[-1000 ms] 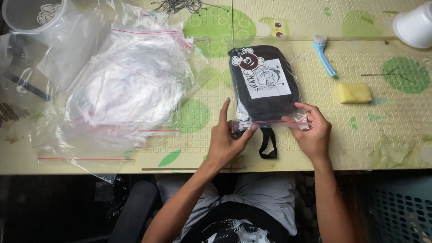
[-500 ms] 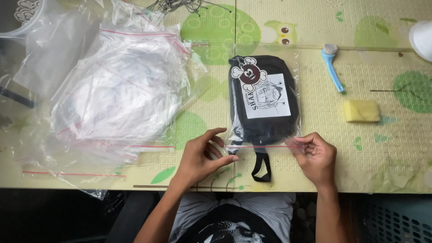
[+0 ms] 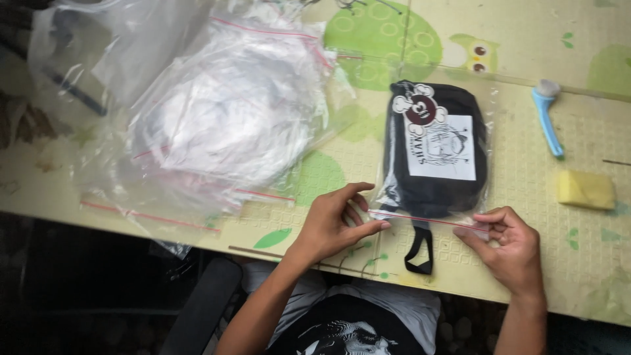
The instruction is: The person cleans a small black bag with a sponge and a brush, then places it into a clear plastic bag. They attach a sticker to the bag, seal the plastic bag, and place it into a basket.
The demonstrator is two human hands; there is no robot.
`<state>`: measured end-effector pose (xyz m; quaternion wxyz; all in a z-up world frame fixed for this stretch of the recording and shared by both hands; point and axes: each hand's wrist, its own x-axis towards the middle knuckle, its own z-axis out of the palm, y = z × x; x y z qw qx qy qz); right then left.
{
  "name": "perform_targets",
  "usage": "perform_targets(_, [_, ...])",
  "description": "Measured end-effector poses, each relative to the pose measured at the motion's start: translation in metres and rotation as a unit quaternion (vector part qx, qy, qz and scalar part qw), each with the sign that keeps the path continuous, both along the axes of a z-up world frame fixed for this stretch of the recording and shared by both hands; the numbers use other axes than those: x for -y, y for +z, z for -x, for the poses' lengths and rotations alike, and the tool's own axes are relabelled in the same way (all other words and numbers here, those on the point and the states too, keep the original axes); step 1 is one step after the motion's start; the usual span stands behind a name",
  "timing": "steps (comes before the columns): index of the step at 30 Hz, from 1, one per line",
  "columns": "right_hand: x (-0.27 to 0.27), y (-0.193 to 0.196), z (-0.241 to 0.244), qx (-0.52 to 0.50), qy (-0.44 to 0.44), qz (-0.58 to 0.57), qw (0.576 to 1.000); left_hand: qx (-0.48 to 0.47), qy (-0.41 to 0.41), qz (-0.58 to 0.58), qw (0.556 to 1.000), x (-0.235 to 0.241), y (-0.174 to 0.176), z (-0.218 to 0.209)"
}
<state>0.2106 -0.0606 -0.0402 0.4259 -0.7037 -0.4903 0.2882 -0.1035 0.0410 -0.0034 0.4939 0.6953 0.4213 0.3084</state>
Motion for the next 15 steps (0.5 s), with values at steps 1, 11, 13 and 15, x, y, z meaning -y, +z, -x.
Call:
perform_targets(1, [-0.004, 0.012, -0.001, -0.001, 0.014, 0.001, 1.000, -0.001, 0.014, 0.001, 1.000, 0.001, 0.002, 0.003])
perform_targets(11, [-0.069, 0.118, 0.046, 0.439, 0.087, 0.301, 0.842, 0.063, -0.002, 0.030, 0.998, -0.002, 0.004, 0.019])
perform_targets(13, [-0.087, 0.120, 0.058, 0.484, 0.116, 0.246, 0.832, 0.059, -0.005, 0.029, 0.998, -0.003, 0.007, 0.021])
perform_targets(15, [-0.107, 0.129, 0.082, 0.500, 0.234, 0.192, 0.811, 0.048, -0.025, 0.043, 0.998, -0.004, 0.011, 0.022])
